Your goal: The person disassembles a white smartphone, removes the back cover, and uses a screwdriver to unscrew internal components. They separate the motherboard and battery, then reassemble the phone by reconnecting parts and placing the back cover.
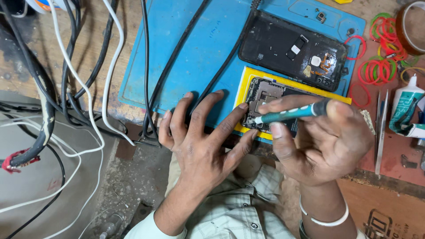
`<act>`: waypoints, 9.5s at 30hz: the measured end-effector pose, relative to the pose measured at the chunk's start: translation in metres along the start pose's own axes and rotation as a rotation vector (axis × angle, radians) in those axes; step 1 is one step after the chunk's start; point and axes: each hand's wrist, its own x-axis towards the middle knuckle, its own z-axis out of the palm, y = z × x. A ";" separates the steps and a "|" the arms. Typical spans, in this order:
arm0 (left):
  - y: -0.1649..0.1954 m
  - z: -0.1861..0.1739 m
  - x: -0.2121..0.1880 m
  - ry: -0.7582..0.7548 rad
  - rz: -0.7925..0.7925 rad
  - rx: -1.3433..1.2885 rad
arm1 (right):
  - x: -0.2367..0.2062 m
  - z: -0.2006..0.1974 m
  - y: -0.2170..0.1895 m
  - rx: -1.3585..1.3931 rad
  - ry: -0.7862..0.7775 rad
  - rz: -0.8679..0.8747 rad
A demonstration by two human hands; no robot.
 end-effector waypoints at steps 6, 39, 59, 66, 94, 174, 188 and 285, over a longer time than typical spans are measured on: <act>-0.002 0.003 0.002 0.019 0.008 -0.014 | 0.001 0.005 0.004 -0.043 -0.004 -0.004; 0.003 -0.002 0.004 0.059 0.007 -0.004 | 0.000 0.001 0.020 0.037 -0.001 -0.092; -0.001 -0.011 -0.006 -0.069 -0.056 0.151 | -0.008 0.013 -0.051 0.044 0.058 0.258; 0.001 -0.009 -0.006 -0.071 -0.029 0.161 | 0.013 0.009 -0.045 -0.078 -0.007 0.253; -0.015 0.011 -0.021 0.080 0.015 0.077 | -0.012 0.033 -0.032 -0.037 0.228 0.236; -0.008 -0.022 0.033 -0.118 0.149 -0.019 | -0.005 0.014 -0.042 -0.318 0.298 0.584; -0.007 -0.021 0.037 -0.149 0.156 -0.086 | 0.038 0.010 -0.037 -0.380 -0.021 0.348; -0.009 -0.020 0.035 -0.128 0.178 -0.107 | 0.014 0.012 -0.030 -0.396 0.205 0.418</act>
